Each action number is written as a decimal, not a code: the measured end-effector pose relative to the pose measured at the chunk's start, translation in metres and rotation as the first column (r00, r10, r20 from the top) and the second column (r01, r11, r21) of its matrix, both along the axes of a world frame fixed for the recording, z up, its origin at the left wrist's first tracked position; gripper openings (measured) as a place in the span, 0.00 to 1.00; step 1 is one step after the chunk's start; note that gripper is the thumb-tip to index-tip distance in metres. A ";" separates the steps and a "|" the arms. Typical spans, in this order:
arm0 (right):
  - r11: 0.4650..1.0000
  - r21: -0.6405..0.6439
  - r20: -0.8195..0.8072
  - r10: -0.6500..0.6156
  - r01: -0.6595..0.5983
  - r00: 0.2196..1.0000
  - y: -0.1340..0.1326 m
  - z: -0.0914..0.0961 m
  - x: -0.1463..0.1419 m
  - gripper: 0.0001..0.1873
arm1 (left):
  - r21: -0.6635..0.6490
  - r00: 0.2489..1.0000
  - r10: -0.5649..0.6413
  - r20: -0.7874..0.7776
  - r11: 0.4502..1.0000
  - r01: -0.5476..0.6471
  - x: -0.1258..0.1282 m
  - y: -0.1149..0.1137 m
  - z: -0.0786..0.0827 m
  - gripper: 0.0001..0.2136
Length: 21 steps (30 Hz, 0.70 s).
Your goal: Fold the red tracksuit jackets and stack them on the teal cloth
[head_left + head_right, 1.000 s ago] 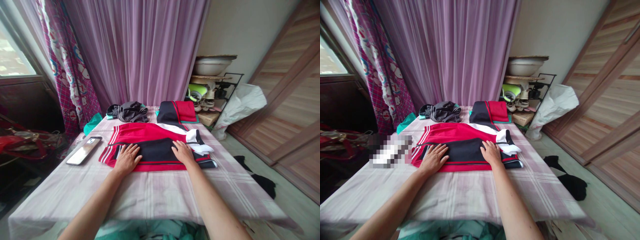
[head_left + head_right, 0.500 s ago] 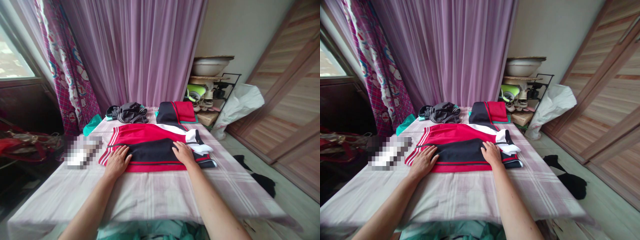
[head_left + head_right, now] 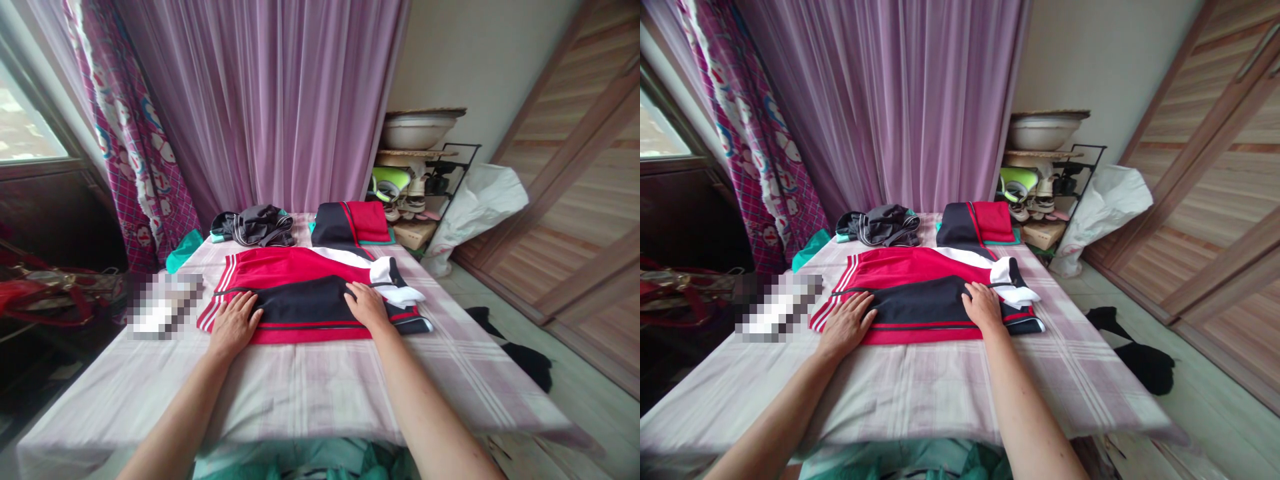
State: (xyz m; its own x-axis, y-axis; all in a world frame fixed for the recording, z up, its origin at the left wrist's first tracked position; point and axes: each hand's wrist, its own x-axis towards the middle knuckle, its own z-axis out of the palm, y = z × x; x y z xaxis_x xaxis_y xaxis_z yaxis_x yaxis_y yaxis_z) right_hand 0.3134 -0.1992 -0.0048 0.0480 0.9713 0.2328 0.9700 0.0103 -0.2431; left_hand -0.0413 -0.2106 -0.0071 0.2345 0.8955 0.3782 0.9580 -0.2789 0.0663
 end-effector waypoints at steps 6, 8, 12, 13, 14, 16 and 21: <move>0.997 0.070 -0.027 0.022 -0.020 0.999 -0.007 0.013 -0.032 0.23 | 0.020 1.000 -0.009 -0.006 1.000 0.009 0.001 0.001 -0.003 0.22; 0.986 0.089 -0.051 0.143 -0.138 0.988 -0.010 0.015 -0.051 0.24 | 0.020 1.000 -0.015 -0.019 1.000 0.016 0.000 0.002 -0.004 0.23; 0.939 0.002 -0.049 0.343 -0.343 0.938 -0.014 0.009 -0.070 0.23 | 0.031 0.999 -0.020 -0.029 0.999 0.021 -0.001 0.002 -0.005 0.23; 0.940 -0.023 -0.050 0.338 -0.340 0.940 -0.014 0.007 -0.068 0.23 | 0.037 0.999 -0.020 -0.030 0.999 0.021 -0.001 0.002 -0.005 0.23; 0.946 -0.036 -0.050 0.320 -0.322 0.946 -0.013 0.005 -0.063 0.23 | 0.041 0.999 -0.021 -0.031 0.999 0.023 -0.001 0.002 -0.005 0.23; 0.961 -0.029 -0.052 0.274 -0.276 0.960 -0.011 0.002 -0.048 0.22 | 0.044 0.999 -0.022 -0.034 0.999 0.024 -0.001 0.002 -0.005 0.23; 0.985 0.089 -0.136 0.162 -0.151 0.977 -0.006 -0.001 -0.009 0.19 | 0.032 0.999 -0.016 -0.041 0.999 0.017 -0.001 0.002 -0.002 0.23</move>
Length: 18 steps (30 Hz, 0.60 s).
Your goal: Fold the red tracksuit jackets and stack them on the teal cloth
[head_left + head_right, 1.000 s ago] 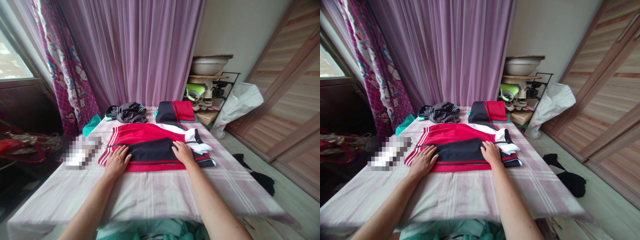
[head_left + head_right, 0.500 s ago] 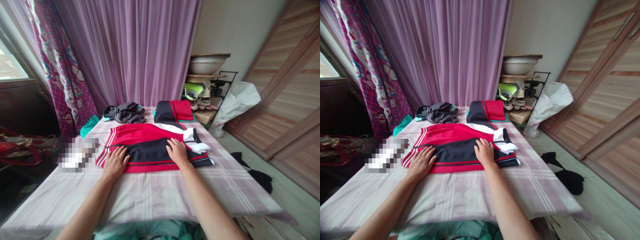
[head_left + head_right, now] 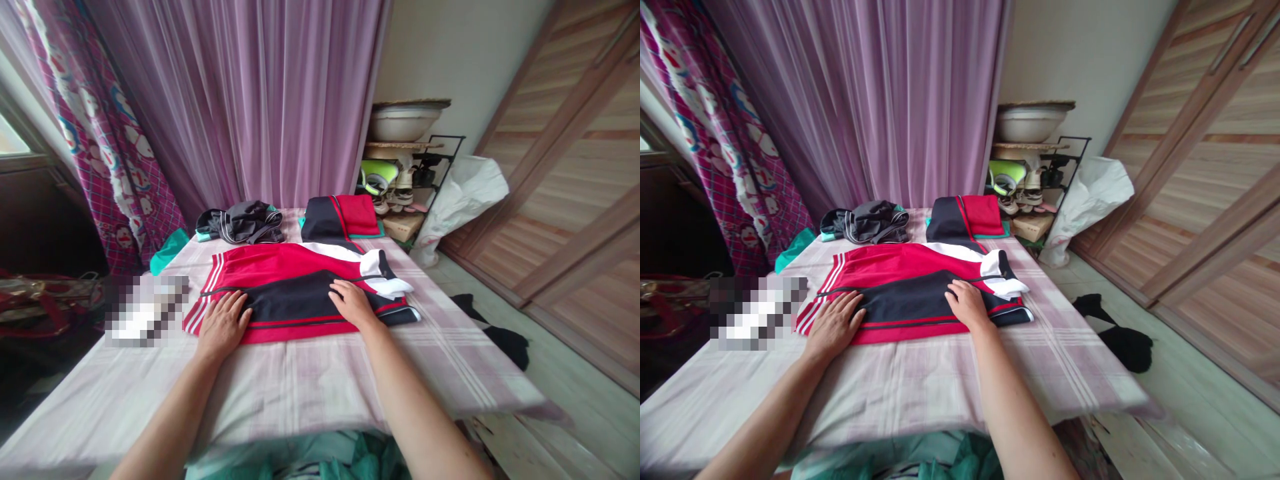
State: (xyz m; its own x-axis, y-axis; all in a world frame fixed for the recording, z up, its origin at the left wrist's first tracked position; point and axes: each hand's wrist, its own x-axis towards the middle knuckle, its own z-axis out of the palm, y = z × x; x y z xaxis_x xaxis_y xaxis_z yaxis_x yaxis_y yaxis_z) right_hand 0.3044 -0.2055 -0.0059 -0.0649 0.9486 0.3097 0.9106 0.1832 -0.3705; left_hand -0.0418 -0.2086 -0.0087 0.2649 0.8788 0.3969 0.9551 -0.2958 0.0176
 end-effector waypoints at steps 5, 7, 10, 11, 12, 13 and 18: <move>0.959 -0.020 -0.320 -0.275 0.284 0.906 0.005 -0.002 0.031 0.18 | -0.006 1.000 -0.002 -0.004 1.000 0.001 0.000 0.000 0.001 0.24; 0.914 -0.068 -0.497 -0.379 0.400 0.781 0.008 -0.003 0.042 0.19 | -0.010 1.000 -0.001 0.001 1.000 0.001 0.000 0.000 0.001 0.24; 0.885 -0.098 -0.775 -0.354 0.455 0.523 0.011 -0.005 0.055 0.19 | -0.012 1.000 -0.002 0.006 1.000 0.002 0.000 0.000 0.001 0.24; 0.882 -0.111 -0.849 -0.323 0.457 0.418 0.012 -0.005 0.058 0.17 | -0.012 1.000 -0.003 0.006 1.000 0.004 0.000 0.000 0.001 0.24; 0.882 -0.131 -0.909 -0.289 0.452 0.301 0.012 -0.005 0.062 0.15 | -0.011 1.000 -0.004 0.006 1.000 0.004 0.000 0.000 0.001 0.24; 0.890 -0.153 -0.955 -0.246 0.430 0.168 0.011 -0.004 0.066 0.13 | -0.012 1.000 -0.005 0.006 1.000 0.005 0.000 0.000 0.001 0.24; 0.959 -0.133 -0.956 -0.056 0.252 -0.289 0.000 0.002 0.096 0.03 | -0.023 1.000 -0.004 0.006 1.000 0.004 0.000 -0.001 0.001 0.24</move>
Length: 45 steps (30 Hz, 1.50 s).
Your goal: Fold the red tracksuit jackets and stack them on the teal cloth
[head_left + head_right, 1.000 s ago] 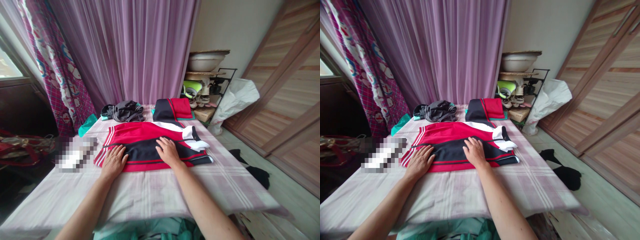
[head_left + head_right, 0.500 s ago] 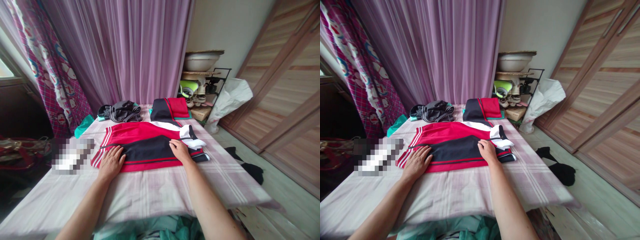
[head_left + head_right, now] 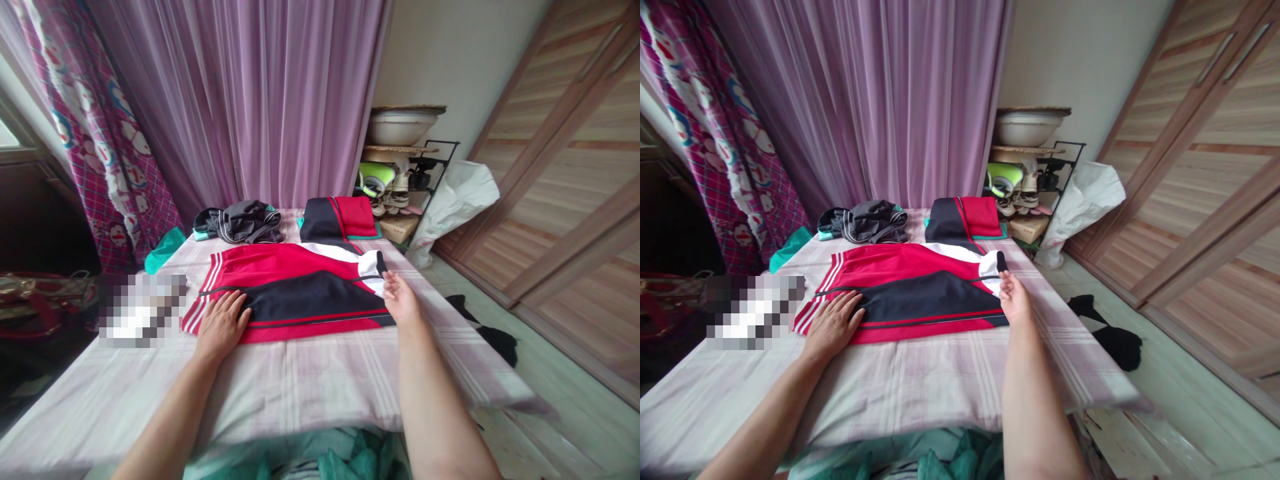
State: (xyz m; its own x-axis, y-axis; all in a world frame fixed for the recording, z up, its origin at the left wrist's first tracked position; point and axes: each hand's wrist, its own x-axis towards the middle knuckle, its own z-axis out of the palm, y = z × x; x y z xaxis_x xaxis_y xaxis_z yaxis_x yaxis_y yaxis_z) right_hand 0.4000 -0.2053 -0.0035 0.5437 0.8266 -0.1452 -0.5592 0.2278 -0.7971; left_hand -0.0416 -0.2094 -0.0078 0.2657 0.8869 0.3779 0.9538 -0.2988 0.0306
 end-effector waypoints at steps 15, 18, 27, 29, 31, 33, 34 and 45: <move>0.952 -0.079 0.563 -0.202 0.296 0.801 0.008 -0.011 -0.011 0.13 | 0.030 1.000 0.002 0.020 1.000 -0.002 -0.002 0.001 -0.004 0.22; 0.948 -0.122 0.847 -0.054 0.293 0.528 0.004 -0.007 -0.025 0.18 | 0.023 1.000 0.007 0.011 1.000 -0.007 -0.001 0.001 -0.004 0.23; 0.973 -0.216 0.951 0.192 0.078 0.243 0.002 -0.005 -0.059 0.14 | 0.029 1.000 -0.001 0.006 1.000 0.001 -0.003 0.002 -0.006 0.23; 0.962 -0.242 0.926 0.190 0.128 0.327 0.003 -0.006 -0.049 0.17 | 0.021 1.000 0.001 0.000 1.000 -0.001 -0.003 0.002 -0.006 0.23; 0.953 -0.228 0.900 0.128 0.199 0.418 0.003 -0.006 -0.035 0.19 | 0.013 1.000 0.000 -0.002 1.000 0.000 -0.002 0.002 -0.004 0.24; 0.939 -0.213 0.874 0.059 0.270 0.483 0.001 -0.007 -0.023 0.20 | 0.009 1.000 -0.001 0.000 1.000 0.001 -0.002 0.002 -0.003 0.24; 0.929 -0.211 0.862 0.031 0.303 0.505 0.000 -0.007 -0.018 0.20 | 0.008 1.000 -0.003 0.002 1.000 0.003 -0.002 0.002 -0.003 0.24; 0.989 -0.037 0.999 0.035 0.141 0.013 -0.007 -0.009 -0.062 0.19 | 0.027 0.999 0.010 0.043 1.000 -0.011 -0.001 0.001 -0.008 0.22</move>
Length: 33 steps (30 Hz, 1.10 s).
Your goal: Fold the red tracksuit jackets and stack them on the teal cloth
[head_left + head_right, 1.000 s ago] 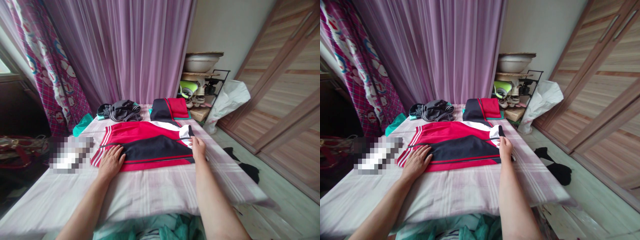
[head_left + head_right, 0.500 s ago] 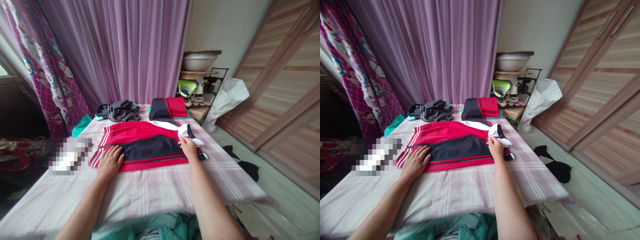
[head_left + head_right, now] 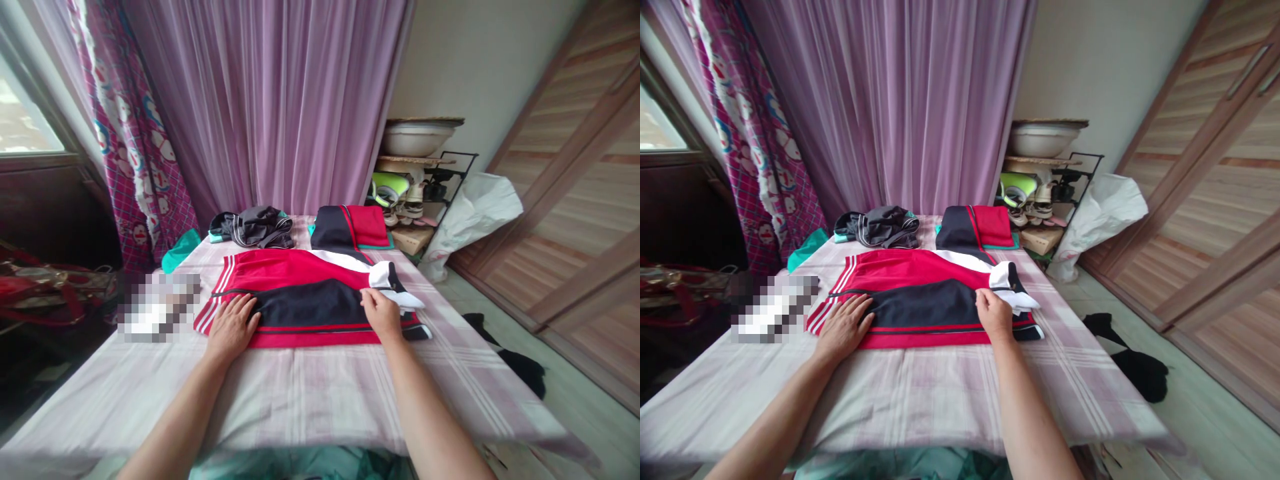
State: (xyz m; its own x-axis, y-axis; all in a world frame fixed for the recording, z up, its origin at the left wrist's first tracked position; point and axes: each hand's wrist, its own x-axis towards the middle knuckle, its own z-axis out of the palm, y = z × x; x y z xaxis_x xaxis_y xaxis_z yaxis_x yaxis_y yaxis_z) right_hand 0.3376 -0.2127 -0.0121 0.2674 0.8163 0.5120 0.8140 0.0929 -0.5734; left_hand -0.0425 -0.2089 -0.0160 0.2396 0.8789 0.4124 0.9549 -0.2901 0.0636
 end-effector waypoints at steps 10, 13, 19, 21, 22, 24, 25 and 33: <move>0.961 -0.265 0.104 -0.055 0.081 0.993 0.004 -0.007 0.005 0.16 | 0.004 0.999 -0.008 0.042 1.000 0.007 0.000 0.000 -0.002 0.21; 0.953 -0.251 0.130 -0.144 0.173 0.981 0.004 -0.008 0.019 0.17 | 0.002 0.999 -0.008 0.047 1.000 0.008 0.000 0.000 -0.002 0.22; 0.959 -0.225 0.222 -0.121 0.171 0.968 -0.002 -0.003 0.007 0.17 | -0.026 0.999 -0.005 0.038 1.000 0.006 0.001 -0.002 0.002 0.22; 0.970 -0.209 0.239 -0.071 0.123 0.968 -0.004 -0.001 -0.004 0.17 | -0.023 0.999 -0.004 0.041 1.000 0.005 0.001 -0.002 0.002 0.22; 0.976 -0.197 0.244 -0.038 0.088 0.969 -0.004 0.000 -0.010 0.17 | -0.021 0.999 -0.002 0.042 1.000 0.003 0.001 -0.002 0.002 0.22; 0.985 -0.171 0.253 0.047 -0.003 0.966 -0.005 0.000 -0.023 0.17 | -0.018 0.999 0.001 0.042 1.000 0.000 0.001 -0.002 0.002 0.22; 0.985 -0.164 0.257 0.096 -0.055 0.962 -0.006 -0.001 -0.028 0.17 | -0.018 0.999 0.003 0.043 1.000 -0.002 0.001 -0.002 0.002 0.22; 0.963 -0.266 0.164 -0.001 0.045 0.986 0.002 -0.007 -0.012 0.17 | -0.036 0.999 0.013 0.051 0.999 -0.011 0.003 -0.004 0.004 0.22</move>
State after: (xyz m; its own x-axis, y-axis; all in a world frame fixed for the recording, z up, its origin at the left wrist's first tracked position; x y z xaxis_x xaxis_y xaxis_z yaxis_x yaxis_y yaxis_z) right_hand 0.3253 -0.2109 -0.0187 0.2201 0.9239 0.3130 0.8975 -0.0661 -0.4360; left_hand -0.0391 -0.2133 -0.0121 0.2083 0.8962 0.3918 0.9535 -0.2753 0.1227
